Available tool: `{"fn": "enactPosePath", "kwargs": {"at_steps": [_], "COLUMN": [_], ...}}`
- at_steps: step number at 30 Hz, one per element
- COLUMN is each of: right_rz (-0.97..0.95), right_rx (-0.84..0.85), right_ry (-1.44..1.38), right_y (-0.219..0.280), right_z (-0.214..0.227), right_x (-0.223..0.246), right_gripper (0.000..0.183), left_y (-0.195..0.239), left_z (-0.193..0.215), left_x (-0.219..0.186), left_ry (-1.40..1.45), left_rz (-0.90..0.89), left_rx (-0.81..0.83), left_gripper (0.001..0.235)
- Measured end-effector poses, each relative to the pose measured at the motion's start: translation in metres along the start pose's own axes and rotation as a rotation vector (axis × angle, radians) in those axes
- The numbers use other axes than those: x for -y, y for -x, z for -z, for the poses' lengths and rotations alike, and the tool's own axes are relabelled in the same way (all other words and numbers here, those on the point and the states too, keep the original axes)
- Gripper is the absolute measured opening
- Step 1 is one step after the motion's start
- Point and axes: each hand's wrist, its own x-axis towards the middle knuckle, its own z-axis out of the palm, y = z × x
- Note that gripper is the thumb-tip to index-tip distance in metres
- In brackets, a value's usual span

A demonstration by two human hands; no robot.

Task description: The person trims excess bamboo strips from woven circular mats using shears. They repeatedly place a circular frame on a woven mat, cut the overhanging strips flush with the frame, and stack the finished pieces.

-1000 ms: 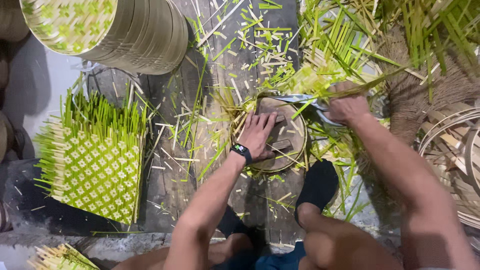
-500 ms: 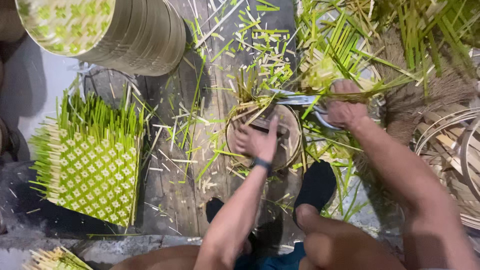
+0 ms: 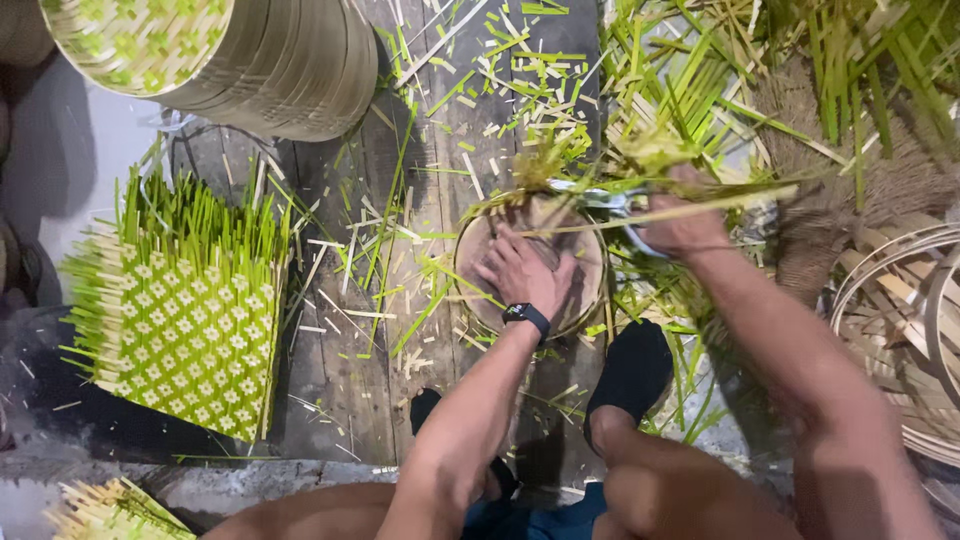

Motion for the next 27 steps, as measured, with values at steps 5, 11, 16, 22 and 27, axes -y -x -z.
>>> {"fn": "enactPosePath", "kwargs": {"at_steps": [5, 11, 16, 22, 27], "right_rz": [-0.032, -0.048, 0.117, 0.154, 0.153], "right_rx": [0.126, 0.066, -0.300, -0.165, -0.259], "right_ry": [0.084, 0.081, 0.239, -0.006, 0.175], "right_y": [-0.003, 0.001, -0.017, -0.007, -0.004], "right_z": [0.000, -0.004, -0.030, -0.020, 0.012], "right_x": [0.007, -0.011, 0.002, -0.014, 0.026], "right_gripper": [0.037, 0.056, 0.044, 0.050, 0.053], "left_y": [0.002, -0.001, -0.003, -0.009, -0.011], "left_z": [0.006, 0.013, 0.018, 0.029, 0.034], "left_x": [0.008, 0.018, 0.029, 0.042, 0.042], "left_ry": [-0.020, -0.085, -0.024, -0.073, -0.077], "left_rz": [-0.087, -0.243, -0.482, -0.662, -0.782], "left_rx": [0.124, 0.143, 0.180, 0.223, 0.303], "left_gripper": [0.124, 0.122, 0.122, 0.119, 0.119]}}
